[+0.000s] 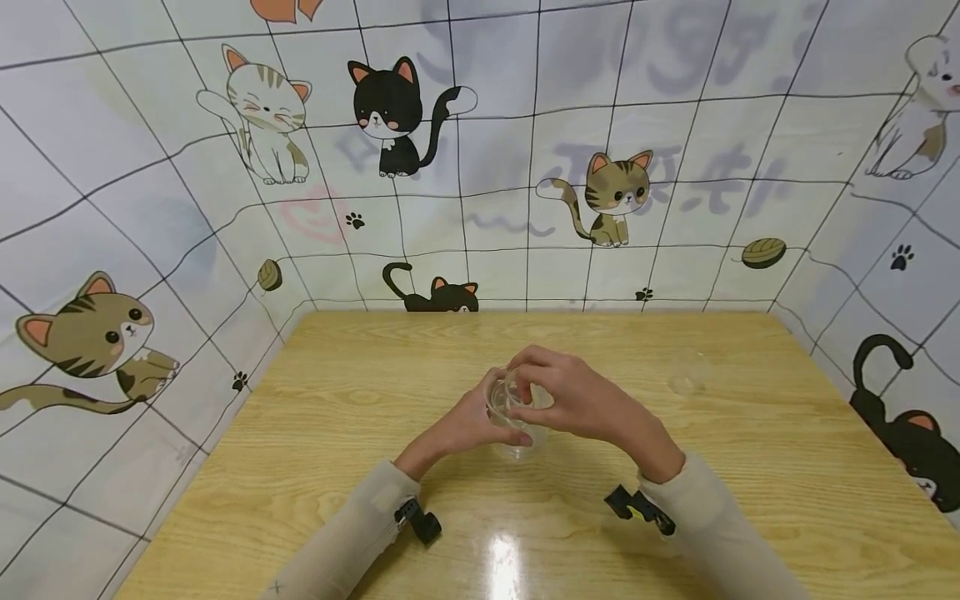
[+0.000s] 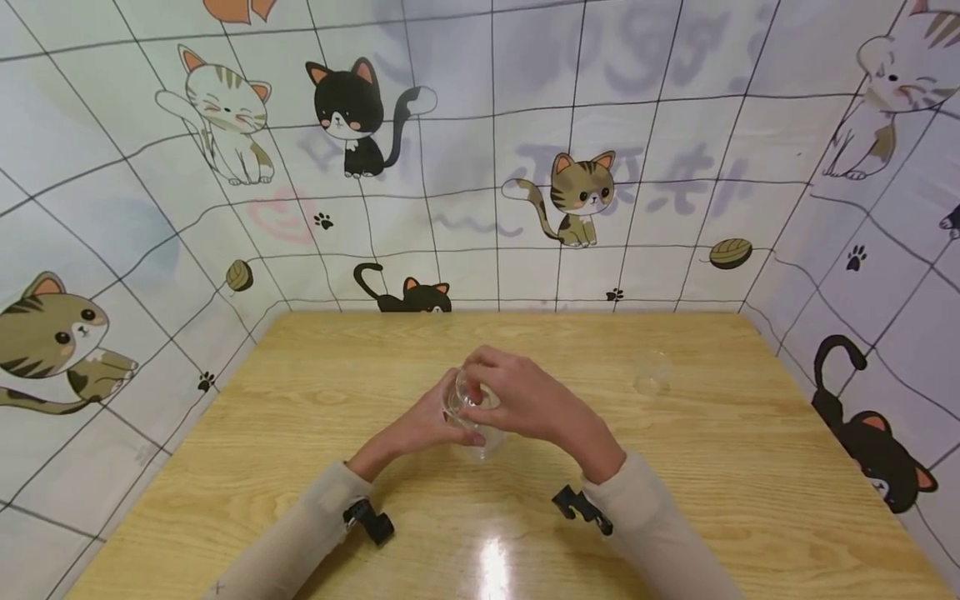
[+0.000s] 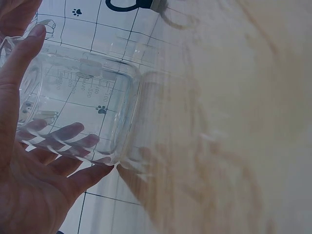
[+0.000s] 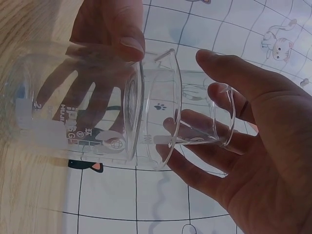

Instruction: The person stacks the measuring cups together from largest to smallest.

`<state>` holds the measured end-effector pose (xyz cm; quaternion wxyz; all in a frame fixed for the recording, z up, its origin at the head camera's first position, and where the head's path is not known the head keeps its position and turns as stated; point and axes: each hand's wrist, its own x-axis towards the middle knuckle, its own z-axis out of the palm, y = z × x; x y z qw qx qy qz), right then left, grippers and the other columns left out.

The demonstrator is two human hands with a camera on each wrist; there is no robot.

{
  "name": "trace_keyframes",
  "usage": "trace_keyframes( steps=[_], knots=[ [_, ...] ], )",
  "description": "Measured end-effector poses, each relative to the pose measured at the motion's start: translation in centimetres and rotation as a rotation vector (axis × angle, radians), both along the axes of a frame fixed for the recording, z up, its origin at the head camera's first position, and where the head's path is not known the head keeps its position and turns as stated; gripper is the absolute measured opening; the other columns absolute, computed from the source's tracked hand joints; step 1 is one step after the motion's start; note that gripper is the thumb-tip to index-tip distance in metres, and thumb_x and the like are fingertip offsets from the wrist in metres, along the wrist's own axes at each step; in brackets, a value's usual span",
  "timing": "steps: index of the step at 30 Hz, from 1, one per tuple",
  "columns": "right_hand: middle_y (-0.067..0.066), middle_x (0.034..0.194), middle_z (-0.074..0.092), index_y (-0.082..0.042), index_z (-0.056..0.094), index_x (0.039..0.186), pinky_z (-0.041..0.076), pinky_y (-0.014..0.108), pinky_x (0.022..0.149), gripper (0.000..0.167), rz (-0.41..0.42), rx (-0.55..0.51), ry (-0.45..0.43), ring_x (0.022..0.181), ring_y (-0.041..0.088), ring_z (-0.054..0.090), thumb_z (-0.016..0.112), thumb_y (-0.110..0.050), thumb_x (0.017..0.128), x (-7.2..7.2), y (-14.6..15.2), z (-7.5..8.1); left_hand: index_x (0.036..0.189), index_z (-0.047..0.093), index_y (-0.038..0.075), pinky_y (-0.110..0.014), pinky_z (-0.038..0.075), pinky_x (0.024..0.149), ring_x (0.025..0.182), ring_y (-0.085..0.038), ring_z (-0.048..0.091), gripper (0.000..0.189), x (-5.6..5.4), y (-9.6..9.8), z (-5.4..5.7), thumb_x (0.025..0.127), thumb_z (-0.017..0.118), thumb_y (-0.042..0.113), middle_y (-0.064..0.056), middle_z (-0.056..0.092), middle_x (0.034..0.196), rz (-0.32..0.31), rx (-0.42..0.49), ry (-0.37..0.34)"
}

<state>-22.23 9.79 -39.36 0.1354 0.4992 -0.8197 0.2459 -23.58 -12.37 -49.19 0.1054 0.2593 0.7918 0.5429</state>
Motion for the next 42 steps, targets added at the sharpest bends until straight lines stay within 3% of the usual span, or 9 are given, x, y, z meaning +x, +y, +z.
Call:
trace_keyframes(
  steps=[13,37,42],
  knots=[
    [0.001,0.118,0.067,-0.020,0.055,0.078,0.060,0.032,0.083,0.032,-0.002,0.003,0.004,0.103,0.016,0.070,0.087,-0.023,0.085,0.09,-0.21,-0.05,0.141,0.039,0.033,-0.037,0.054,0.097,0.116,-0.014,0.064,0.080,0.22,-0.18,0.00,0.079,0.091,0.036,0.005,0.062,0.132,0.002,-0.006,-0.020],
    [0.001,0.117,0.067,-0.019,0.056,0.078,0.060,0.032,0.083,0.031,-0.006,0.018,0.024,0.105,0.016,0.070,0.086,-0.022,0.086,0.02,-0.14,-0.22,0.135,0.040,0.026,-0.035,0.055,0.096,0.114,-0.015,0.064,0.073,0.11,0.08,0.20,0.081,0.089,0.027,0.002,0.062,0.130,-0.030,0.015,-0.026],
    [0.001,0.116,0.067,-0.021,0.055,0.077,0.060,0.031,0.082,0.033,0.004,0.016,0.034,0.104,0.016,0.070,0.086,-0.023,0.086,-0.05,-0.40,-0.36,0.136,0.040,0.027,-0.037,0.054,0.097,0.117,-0.016,0.063,0.074,0.21,-0.06,0.14,0.081,0.089,0.032,0.002,0.060,0.132,-0.031,0.012,-0.022]
  ],
)
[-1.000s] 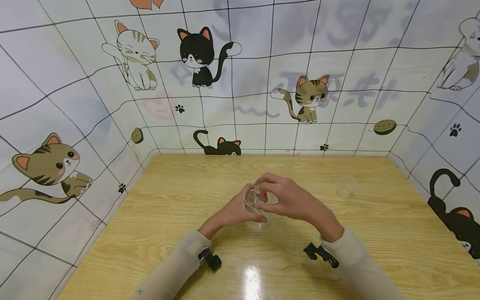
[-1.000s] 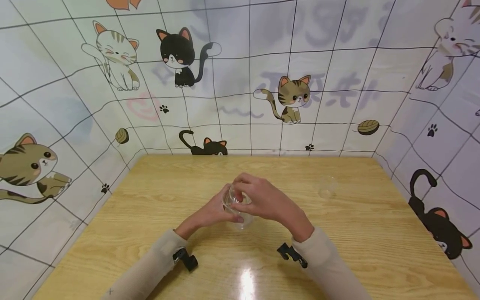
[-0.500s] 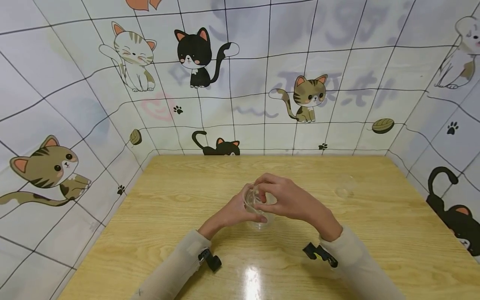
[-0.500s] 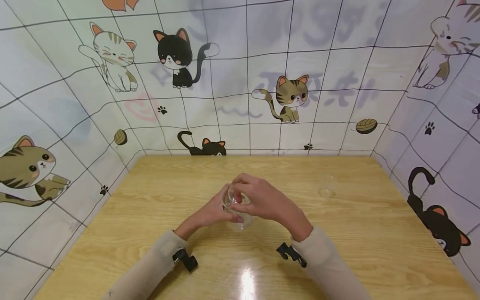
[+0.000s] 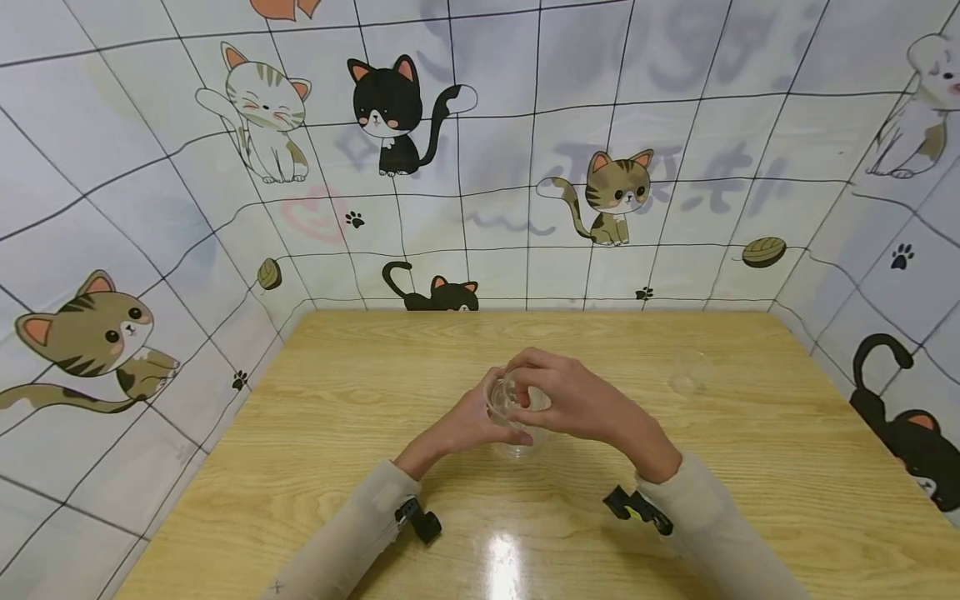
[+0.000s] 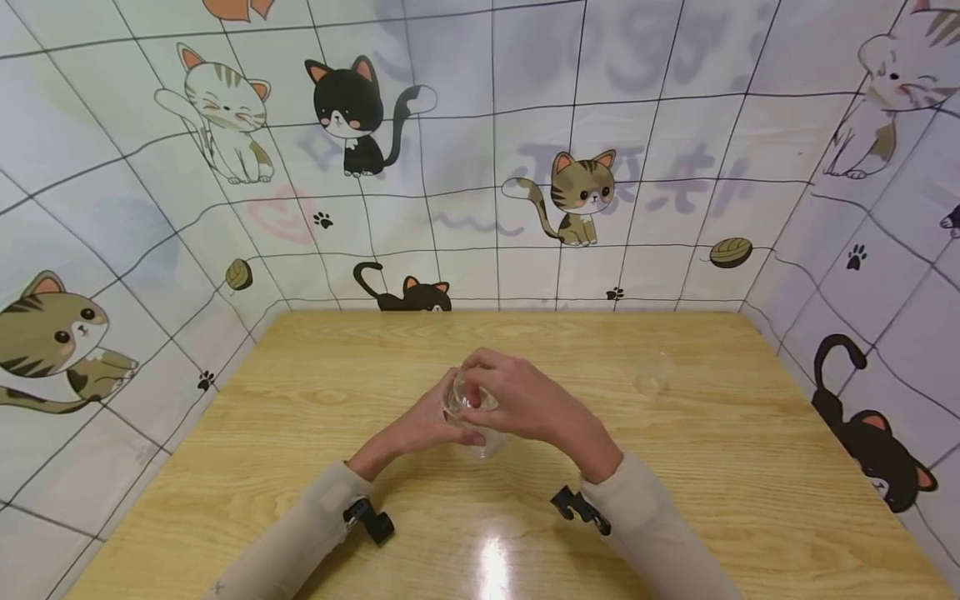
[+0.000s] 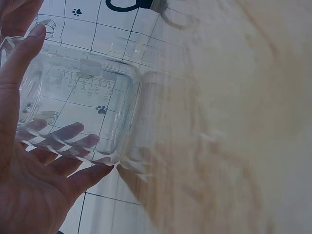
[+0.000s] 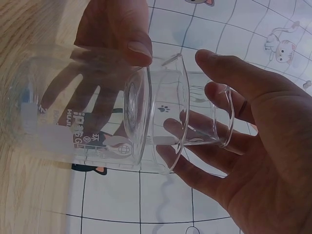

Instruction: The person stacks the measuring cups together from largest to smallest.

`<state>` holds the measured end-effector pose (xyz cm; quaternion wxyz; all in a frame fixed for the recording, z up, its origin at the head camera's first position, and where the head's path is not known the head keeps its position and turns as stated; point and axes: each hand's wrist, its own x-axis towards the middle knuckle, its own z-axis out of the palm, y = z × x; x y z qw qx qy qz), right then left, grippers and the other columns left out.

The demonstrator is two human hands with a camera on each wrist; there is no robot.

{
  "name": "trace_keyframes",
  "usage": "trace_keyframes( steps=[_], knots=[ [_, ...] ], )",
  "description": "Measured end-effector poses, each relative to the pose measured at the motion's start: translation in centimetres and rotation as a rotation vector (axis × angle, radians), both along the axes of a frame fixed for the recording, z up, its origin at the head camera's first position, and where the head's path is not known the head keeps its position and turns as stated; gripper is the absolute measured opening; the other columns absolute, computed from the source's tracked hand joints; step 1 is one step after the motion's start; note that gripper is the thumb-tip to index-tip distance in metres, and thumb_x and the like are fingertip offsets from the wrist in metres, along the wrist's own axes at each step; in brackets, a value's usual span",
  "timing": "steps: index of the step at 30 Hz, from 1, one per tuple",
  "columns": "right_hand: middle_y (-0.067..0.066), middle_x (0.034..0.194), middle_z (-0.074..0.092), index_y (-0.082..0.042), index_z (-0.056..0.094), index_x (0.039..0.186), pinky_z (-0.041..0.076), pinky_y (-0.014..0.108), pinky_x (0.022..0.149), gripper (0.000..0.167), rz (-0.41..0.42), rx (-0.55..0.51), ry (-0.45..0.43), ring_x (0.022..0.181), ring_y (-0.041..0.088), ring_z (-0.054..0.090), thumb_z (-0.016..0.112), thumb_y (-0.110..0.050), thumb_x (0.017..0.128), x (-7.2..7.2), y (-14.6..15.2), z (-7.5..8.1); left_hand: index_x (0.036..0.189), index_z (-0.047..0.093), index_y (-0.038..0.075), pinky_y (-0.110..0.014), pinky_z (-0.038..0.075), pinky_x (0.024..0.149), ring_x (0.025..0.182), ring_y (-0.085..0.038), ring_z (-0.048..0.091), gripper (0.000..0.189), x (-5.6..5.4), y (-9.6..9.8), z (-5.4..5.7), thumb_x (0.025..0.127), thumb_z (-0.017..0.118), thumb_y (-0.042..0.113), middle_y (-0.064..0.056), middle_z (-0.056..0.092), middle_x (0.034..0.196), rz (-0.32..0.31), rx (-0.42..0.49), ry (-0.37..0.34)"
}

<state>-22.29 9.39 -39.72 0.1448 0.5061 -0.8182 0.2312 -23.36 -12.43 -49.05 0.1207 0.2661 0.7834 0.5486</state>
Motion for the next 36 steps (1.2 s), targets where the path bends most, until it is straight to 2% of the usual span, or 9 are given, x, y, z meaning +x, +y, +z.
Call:
trace_keyframes(
  steps=[12,36],
  knots=[
    [0.001,0.117,0.067,-0.017,0.057,0.077,0.059,0.028,0.078,0.030,-0.003,0.008,-0.005,0.100,0.016,0.071,0.085,-0.024,0.087,0.12,-0.02,-0.11,0.141,0.039,0.030,-0.037,0.054,0.099,0.120,-0.015,0.062,0.079,0.07,-0.11,-0.09,0.081,0.089,0.036,0.003,0.059,0.135,0.006,0.000,-0.010],
    [0.001,0.117,0.068,-0.020,0.057,0.076,0.058,0.027,0.076,0.030,-0.020,0.023,-0.015,0.097,0.014,0.071,0.085,-0.024,0.087,0.19,-0.14,-0.08,0.142,0.037,0.034,-0.036,0.055,0.097,0.120,-0.013,0.061,0.079,0.22,-0.19,0.22,0.081,0.088,0.040,0.005,0.059,0.134,0.006,-0.037,0.002]
  ],
)
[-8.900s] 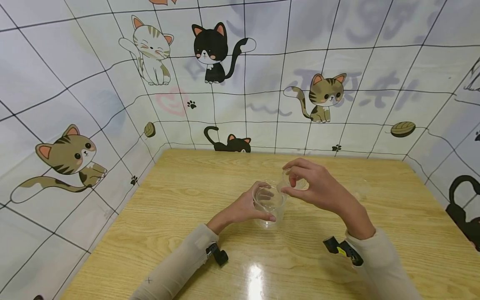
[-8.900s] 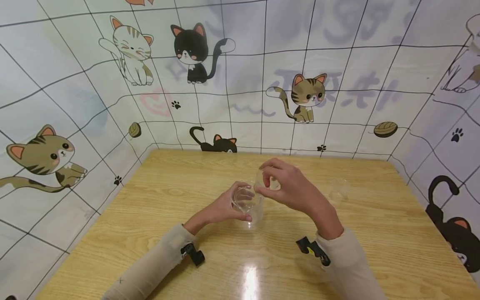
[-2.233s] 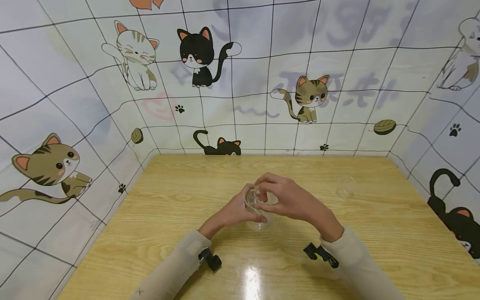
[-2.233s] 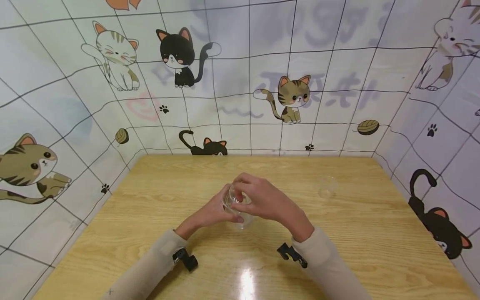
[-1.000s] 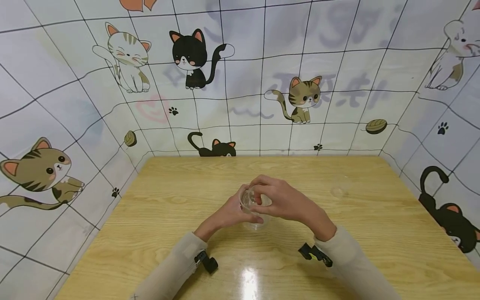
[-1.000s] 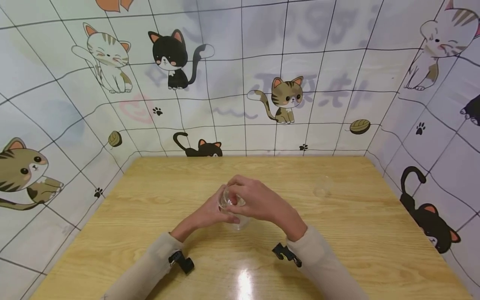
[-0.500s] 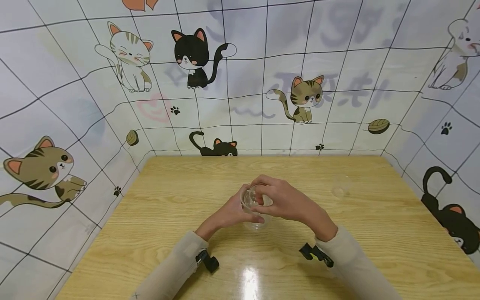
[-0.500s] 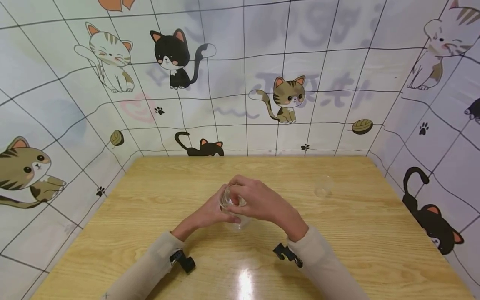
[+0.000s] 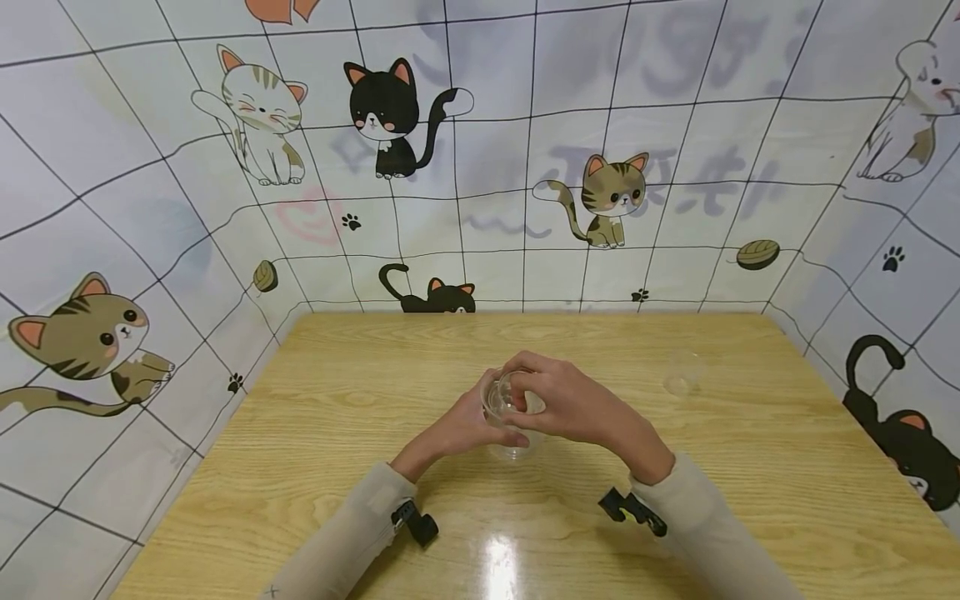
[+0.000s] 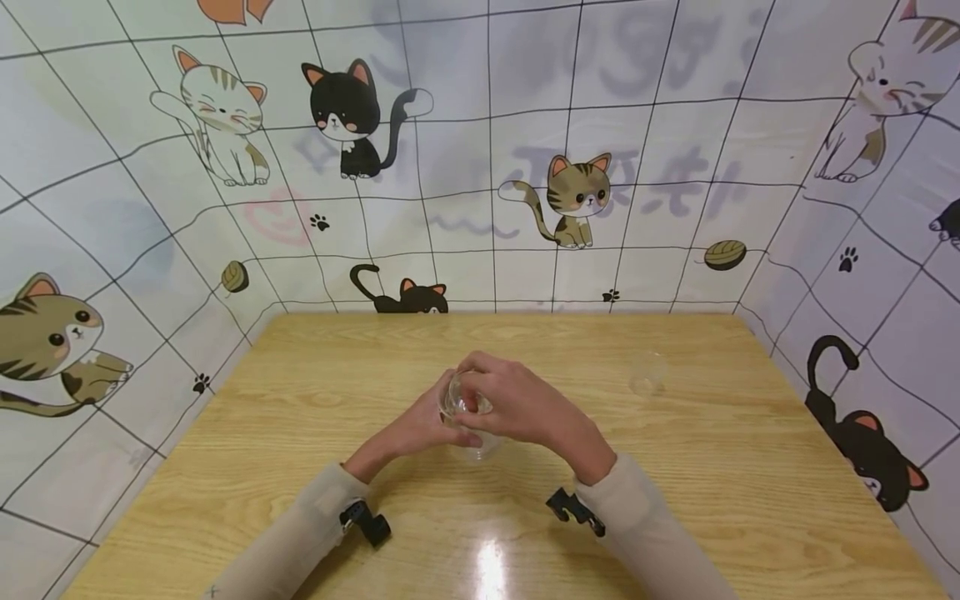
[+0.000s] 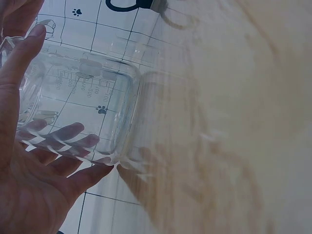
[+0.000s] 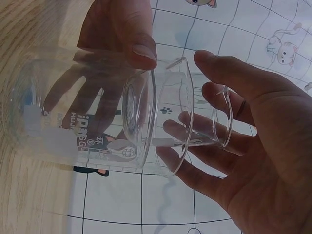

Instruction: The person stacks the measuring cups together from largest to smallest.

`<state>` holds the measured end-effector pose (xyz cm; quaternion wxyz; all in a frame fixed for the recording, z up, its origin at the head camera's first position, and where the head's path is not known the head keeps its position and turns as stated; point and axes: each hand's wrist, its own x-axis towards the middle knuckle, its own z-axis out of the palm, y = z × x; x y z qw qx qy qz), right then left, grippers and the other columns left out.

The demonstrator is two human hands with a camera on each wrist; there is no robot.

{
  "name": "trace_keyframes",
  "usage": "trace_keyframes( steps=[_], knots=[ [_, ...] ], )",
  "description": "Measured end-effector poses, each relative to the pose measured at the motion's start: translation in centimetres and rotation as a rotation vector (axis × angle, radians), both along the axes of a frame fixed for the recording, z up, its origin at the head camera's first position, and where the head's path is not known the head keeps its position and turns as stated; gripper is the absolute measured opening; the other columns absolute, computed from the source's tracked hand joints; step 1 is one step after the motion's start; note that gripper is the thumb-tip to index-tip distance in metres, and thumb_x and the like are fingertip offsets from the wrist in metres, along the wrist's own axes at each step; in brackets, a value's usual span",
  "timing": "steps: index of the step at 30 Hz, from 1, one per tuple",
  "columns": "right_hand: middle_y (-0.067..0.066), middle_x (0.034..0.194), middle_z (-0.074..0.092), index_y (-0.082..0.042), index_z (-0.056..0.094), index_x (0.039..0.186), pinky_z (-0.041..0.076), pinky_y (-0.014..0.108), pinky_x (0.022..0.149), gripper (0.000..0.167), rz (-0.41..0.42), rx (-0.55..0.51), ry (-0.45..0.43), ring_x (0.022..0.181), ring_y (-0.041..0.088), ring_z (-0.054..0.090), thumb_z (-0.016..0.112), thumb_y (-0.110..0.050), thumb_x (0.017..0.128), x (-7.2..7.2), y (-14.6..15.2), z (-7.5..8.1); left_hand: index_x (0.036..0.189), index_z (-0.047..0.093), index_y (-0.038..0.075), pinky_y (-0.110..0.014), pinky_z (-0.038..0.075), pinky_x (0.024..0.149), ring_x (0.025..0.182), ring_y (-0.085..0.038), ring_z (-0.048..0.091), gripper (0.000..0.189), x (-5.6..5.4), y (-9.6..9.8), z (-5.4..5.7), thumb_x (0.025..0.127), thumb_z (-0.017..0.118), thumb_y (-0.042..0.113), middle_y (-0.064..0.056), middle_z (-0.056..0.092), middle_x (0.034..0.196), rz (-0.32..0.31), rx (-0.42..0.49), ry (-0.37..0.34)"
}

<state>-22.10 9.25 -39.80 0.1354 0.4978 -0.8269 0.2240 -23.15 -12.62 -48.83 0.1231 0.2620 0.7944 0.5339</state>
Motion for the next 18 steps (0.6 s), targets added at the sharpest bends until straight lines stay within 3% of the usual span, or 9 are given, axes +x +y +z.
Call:
trace_keyframes(
  steps=[7,18],
  knots=[
    [0.002,0.119,0.067,-0.020,0.057,0.078,0.059,0.028,0.079,0.030,0.002,0.013,-0.001,0.099,0.016,0.071,0.085,-0.024,0.087,0.04,-0.01,-0.01,0.141,0.038,0.031,-0.036,0.055,0.098,0.122,-0.015,0.061,0.078,0.15,0.09,0.15,0.082,0.088,0.036,0.000,0.059,0.137,-0.005,0.019,0.001],
    [0.002,0.118,0.067,-0.019,0.058,0.078,0.059,0.028,0.079,0.029,0.003,0.012,-0.002,0.101,0.016,0.071,0.086,-0.024,0.086,-0.04,0.02,-0.17,0.141,0.038,0.034,-0.036,0.054,0.099,0.124,-0.012,0.060,0.079,0.03,0.04,-0.05,0.081,0.088,0.041,0.005,0.059,0.137,0.010,-0.006,0.002]
  ],
)
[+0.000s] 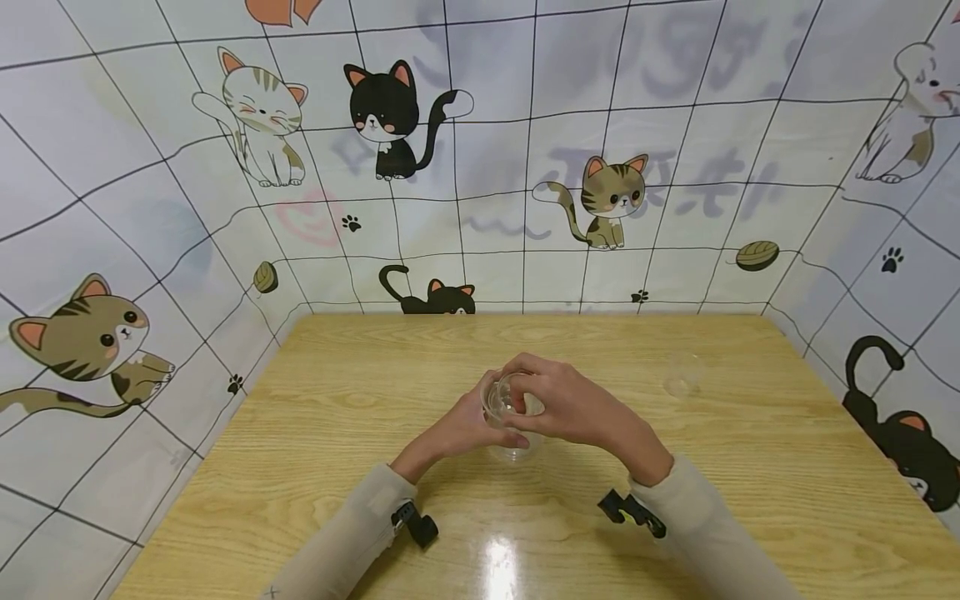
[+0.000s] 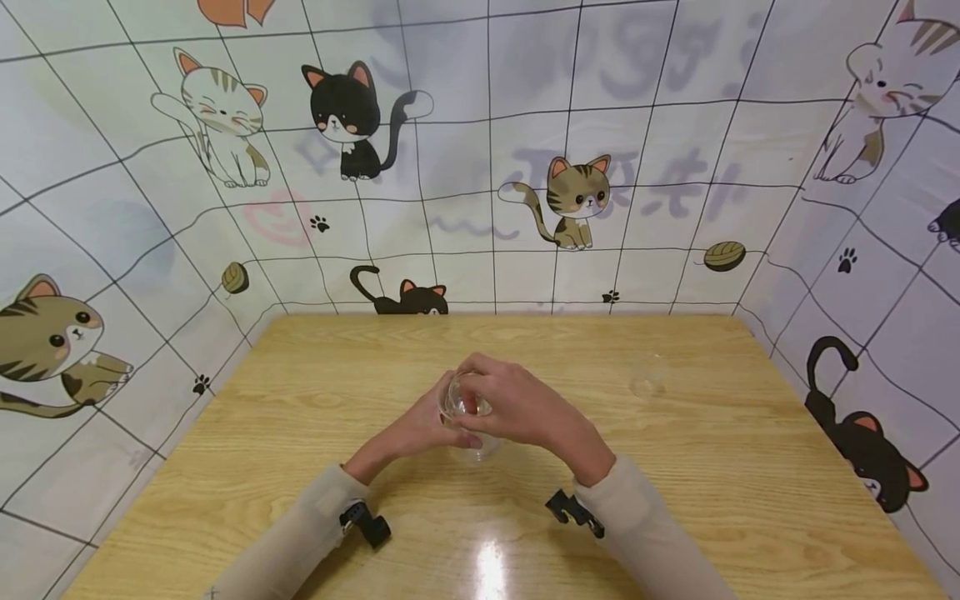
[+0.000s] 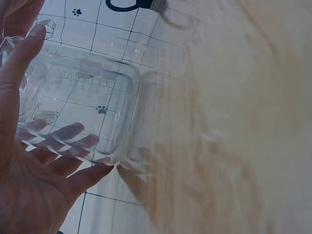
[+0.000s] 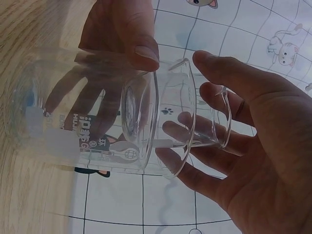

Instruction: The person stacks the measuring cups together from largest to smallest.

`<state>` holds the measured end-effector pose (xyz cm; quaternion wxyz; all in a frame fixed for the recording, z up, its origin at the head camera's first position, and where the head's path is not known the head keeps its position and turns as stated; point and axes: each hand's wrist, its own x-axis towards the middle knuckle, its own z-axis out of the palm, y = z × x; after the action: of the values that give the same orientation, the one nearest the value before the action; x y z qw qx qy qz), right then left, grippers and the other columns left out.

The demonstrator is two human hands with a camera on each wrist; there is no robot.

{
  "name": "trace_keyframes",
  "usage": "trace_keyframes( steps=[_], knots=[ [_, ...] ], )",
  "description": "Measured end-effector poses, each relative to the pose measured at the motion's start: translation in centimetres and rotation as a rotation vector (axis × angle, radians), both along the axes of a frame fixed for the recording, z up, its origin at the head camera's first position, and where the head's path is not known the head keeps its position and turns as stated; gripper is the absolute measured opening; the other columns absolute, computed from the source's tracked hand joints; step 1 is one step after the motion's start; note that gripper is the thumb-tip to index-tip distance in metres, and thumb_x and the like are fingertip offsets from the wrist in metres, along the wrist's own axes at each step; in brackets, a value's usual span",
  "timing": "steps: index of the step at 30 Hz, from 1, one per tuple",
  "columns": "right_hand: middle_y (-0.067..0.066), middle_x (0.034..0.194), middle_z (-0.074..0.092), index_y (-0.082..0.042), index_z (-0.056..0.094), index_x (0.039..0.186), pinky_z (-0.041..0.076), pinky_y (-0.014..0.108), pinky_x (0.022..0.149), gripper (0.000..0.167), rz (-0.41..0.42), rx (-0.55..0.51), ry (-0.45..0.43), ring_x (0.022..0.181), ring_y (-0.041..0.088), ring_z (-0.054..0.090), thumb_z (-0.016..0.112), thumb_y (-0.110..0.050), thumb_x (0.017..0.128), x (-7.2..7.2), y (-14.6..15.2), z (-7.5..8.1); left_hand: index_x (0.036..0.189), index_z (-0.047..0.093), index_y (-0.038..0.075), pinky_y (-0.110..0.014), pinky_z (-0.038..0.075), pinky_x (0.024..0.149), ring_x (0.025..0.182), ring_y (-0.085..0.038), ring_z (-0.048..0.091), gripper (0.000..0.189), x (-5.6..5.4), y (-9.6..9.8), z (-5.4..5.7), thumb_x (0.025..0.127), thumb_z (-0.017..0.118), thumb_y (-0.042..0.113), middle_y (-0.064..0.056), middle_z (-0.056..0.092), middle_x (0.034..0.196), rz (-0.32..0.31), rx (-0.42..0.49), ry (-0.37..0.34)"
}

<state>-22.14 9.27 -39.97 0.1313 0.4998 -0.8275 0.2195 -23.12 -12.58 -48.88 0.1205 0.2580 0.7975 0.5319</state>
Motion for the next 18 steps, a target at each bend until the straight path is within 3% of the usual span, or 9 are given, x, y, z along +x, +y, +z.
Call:
trace_keyframes(
  steps=[9,18],
  knots=[
    [0.002,0.119,0.067,-0.020,0.059,0.078,0.059,0.028,0.080,0.028,-0.008,0.014,-0.007,0.102,0.016,0.071,0.085,-0.024,0.087,-0.03,-0.09,0.13,0.140,0.038,0.032,-0.036,0.053,0.100,0.123,-0.013,0.060,0.077,-0.30,0.05,-0.08,0.082,0.088,0.039,-0.004,0.058,0.142,-0.012,0.010,-0.003],
    [0.002,0.120,0.067,-0.020,0.059,0.078,0.059,0.029,0.079,0.028,-0.008,0.021,-0.013,0.100,0.017,0.071,0.084,-0.024,0.088,0.12,-0.11,0.12,0.139,0.038,0.031,-0.036,0.054,0.099,0.122,-0.013,0.061,0.077,-0.10,0.02,0.07,0.081,0.088,0.039,-0.003,0.059,0.140,-0.016,0.013,-0.012]
  ],
)
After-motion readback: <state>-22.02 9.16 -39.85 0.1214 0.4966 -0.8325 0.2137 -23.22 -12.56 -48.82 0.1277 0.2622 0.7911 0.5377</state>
